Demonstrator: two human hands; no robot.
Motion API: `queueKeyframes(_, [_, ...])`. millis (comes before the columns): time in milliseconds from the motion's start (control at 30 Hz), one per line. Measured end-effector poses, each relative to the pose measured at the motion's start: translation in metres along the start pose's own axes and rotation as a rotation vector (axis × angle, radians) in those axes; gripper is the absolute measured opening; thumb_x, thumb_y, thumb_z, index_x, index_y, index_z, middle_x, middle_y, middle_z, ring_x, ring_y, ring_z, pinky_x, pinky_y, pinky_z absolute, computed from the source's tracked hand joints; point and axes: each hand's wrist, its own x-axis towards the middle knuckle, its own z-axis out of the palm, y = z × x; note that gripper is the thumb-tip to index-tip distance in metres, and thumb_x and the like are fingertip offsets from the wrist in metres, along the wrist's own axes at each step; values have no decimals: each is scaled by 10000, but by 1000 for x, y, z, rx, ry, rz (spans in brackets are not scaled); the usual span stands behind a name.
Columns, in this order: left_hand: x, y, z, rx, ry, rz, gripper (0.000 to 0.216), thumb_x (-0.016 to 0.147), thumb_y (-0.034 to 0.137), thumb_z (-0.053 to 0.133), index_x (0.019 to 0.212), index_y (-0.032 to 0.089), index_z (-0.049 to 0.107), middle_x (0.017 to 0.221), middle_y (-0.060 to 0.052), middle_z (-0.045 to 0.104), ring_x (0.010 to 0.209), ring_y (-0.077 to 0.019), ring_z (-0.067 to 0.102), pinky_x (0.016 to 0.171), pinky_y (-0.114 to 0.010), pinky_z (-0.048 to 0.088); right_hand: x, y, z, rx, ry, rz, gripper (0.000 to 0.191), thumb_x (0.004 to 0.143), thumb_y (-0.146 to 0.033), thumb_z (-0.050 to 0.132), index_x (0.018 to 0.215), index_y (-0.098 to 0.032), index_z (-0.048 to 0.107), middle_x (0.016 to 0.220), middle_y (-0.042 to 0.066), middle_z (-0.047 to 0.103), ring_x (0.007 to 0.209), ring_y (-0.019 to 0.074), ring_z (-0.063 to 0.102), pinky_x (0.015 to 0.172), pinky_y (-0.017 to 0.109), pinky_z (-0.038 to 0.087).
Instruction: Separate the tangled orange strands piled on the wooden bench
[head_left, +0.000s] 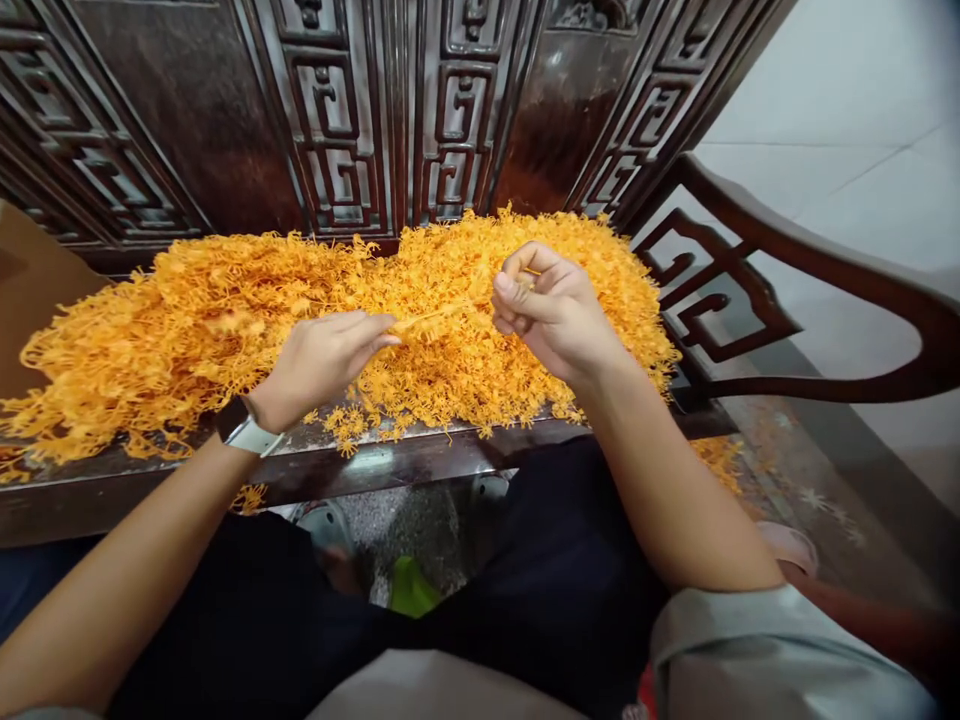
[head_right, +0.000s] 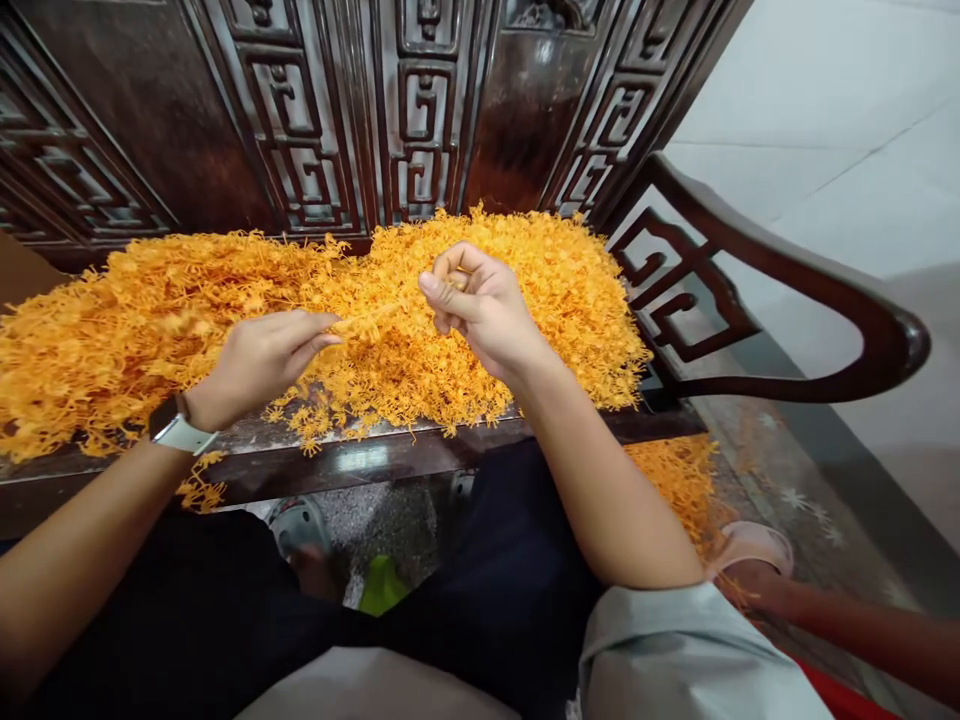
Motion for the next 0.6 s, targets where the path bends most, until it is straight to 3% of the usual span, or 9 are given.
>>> queueKeyframes(133, [0, 4, -6, 6, -20, -32, 337, 1069, 429, 516, 1095, 234, 789, 1007, -81, 800, 843, -212, 724, 741, -320, 494, 6, 3, 0, -25, 39, -7, 411, 844, -341, 869, 801, -238, 473, 587, -91, 367, 511, 72, 377, 506, 244, 371])
queueKeyframes(233, [9, 13, 1, -18, -39, -41, 356, 1077, 426, 484, 1018, 220, 768, 789, -50, 726, 630, -171, 607, 611, -308, 396, 10, 1, -6, -46, 104, -31, 402, 857, -362, 846, 789, -249, 466, 590, -79, 346, 516, 92, 373, 509, 267, 353])
queueKeyframes(333, [13, 11, 2, -31, -46, -53, 354, 1062, 412, 496, 847, 215, 695, 593, -2, 528, 502, -146, 418, 551, -315, 270, 13, -5, -40, -61, 210, -102, 434, 832, -404, 845, 742, -269, 443, 590, -58, 315, 538, 129, 318, 522, 316, 309])
queueKeyframes(433, [7, -7, -6, -99, 33, -191, 377, 1028, 405, 541, 704, 215, 567, 548, 21, 416, 489, -133, 346, 543, -310, 231, 17, -9, -95, -57, 361, -275, 491, 821, -456, 837, 667, -304, 396, 569, -22, 306, 606, 193, 315, 597, 386, 294])
queueKeyframes(500, [3, -17, -11, -210, 103, -296, 441, 1014, 453, 563, 653, 213, 484, 559, 23, 390, 514, -130, 343, 538, -301, 240, 21, -3, -123, -103, 487, -393, 419, 820, -483, 822, 701, -328, 452, 604, -7, 388, 672, 213, 387, 649, 393, 306])
queueKeyframes(600, [2, -17, -8, -476, 137, -379, 528, 988, 564, 591, 632, 215, 416, 574, 23, 368, 536, -127, 333, 519, -293, 255, 30, 15, -122, -271, 543, -254, 301, 794, -502, 819, 860, -312, 595, 870, 20, 576, 823, 203, 524, 683, 359, 393])
